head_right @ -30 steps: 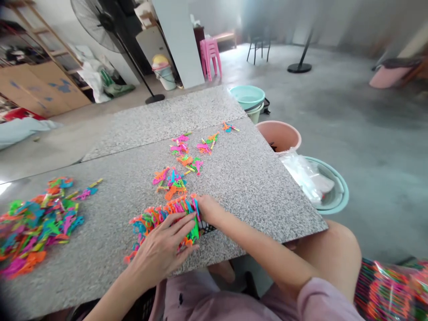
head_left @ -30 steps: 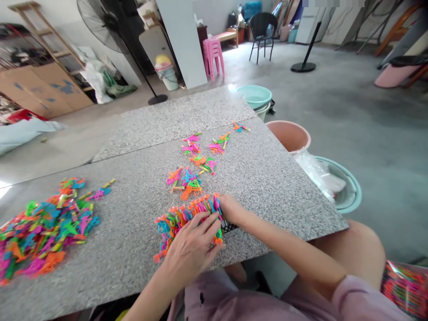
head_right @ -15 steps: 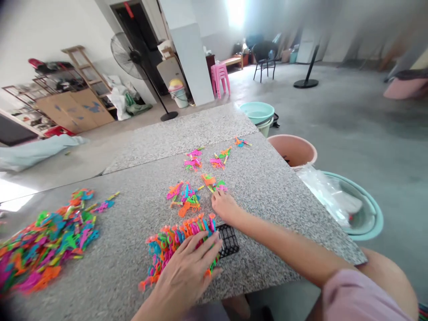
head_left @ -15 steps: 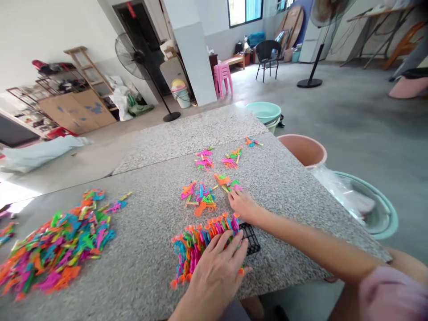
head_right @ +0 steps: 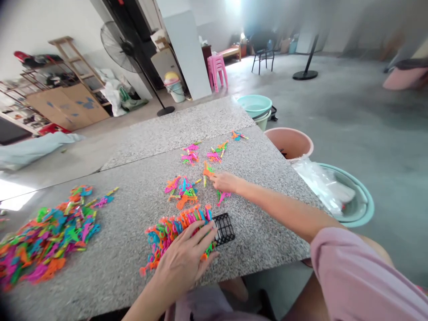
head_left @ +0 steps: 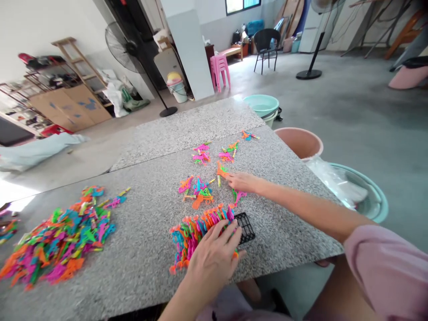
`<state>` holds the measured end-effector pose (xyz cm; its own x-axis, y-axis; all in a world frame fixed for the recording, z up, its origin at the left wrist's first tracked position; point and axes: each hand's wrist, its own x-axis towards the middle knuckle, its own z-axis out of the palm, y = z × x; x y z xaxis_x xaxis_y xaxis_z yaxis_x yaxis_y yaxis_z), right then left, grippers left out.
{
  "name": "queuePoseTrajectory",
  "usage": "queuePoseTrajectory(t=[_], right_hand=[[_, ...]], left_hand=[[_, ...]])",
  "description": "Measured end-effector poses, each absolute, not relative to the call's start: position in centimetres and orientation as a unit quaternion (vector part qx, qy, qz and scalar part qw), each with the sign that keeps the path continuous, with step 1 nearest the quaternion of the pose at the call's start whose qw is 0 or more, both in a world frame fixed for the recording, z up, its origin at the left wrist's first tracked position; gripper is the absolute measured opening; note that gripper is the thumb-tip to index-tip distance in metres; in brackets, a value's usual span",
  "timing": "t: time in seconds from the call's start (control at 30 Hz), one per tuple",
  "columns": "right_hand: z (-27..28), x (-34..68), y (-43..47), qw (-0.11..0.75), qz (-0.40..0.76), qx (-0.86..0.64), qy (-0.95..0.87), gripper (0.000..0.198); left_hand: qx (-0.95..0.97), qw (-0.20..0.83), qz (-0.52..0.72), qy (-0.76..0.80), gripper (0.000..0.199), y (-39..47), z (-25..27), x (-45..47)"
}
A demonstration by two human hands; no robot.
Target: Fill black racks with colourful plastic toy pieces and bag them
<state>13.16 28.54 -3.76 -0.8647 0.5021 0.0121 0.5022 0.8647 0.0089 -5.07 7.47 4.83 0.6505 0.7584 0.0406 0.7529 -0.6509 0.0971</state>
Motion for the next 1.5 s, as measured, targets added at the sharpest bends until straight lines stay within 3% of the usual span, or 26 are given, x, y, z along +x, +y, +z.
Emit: queuePoseTrajectory(t=[0.13,0.27,0.37,0.43,0.53,0.67,0.8,0.93,1.1,1.27,1.5], right_hand=[[-3.5,17.2,26.7,0.092,0.063,-0.340,-0.934,0.014],[-4.4,18.9,20.1,0.257,0.288,-0.522,-0.760,0.011],[-5.5,16.9,13.5,0.333,0.499,-0.482,-0.639,0.021],[-6.1,15.1,10.1,0.365,0.541,-0.456,-0.605,0.017],[-6.5,13.3,7.9,0.344,0.465,-0.509,-0.637,0.005],[-5.7,12.5,8.0,0.258,0.324,-0.568,-0.711,0.009],[-4.2,12.2,8.3,0.202,0.291,-0.550,-0.756,0.004],[-3.7,11.3,8.3,0.135,0.272,-0.533,-0.790,0.017],[-4.3,10.7,8.0,0.136,0.279,-0.534,-0.786,0.021],[-3.2,13.6,11.7,0.096,0.347,-0.435,-0.826,0.006],[-1.5,8.4,24.8,0.159,0.217,-0.589,-0.762,0.035]], left_hand=[[0.911,0.039,0.036,0.409,0.040,7.7,5.0,-4.8],[0.914,0.032,0.043,0.402,0.037,7.8,4.8,-4.5],[0.912,0.031,0.052,0.406,0.036,7.8,4.7,-4.4],[0.910,0.032,0.056,0.409,0.036,7.8,4.7,-4.3],[0.910,0.037,0.057,0.410,0.033,7.8,4.7,-4.1],[0.907,0.043,0.062,0.414,0.040,7.7,4.9,-4.1],[0.903,0.039,0.069,0.421,0.058,7.6,5.0,-4.1],[0.904,0.056,0.062,0.420,0.051,7.7,5.1,-4.1],[0.907,0.058,0.057,0.413,0.023,7.9,5.2,-3.9],[0.901,0.055,0.058,0.426,0.020,7.8,5.3,-4.0],[0.897,0.041,0.024,0.440,0.025,7.6,5.3,-4.2]])
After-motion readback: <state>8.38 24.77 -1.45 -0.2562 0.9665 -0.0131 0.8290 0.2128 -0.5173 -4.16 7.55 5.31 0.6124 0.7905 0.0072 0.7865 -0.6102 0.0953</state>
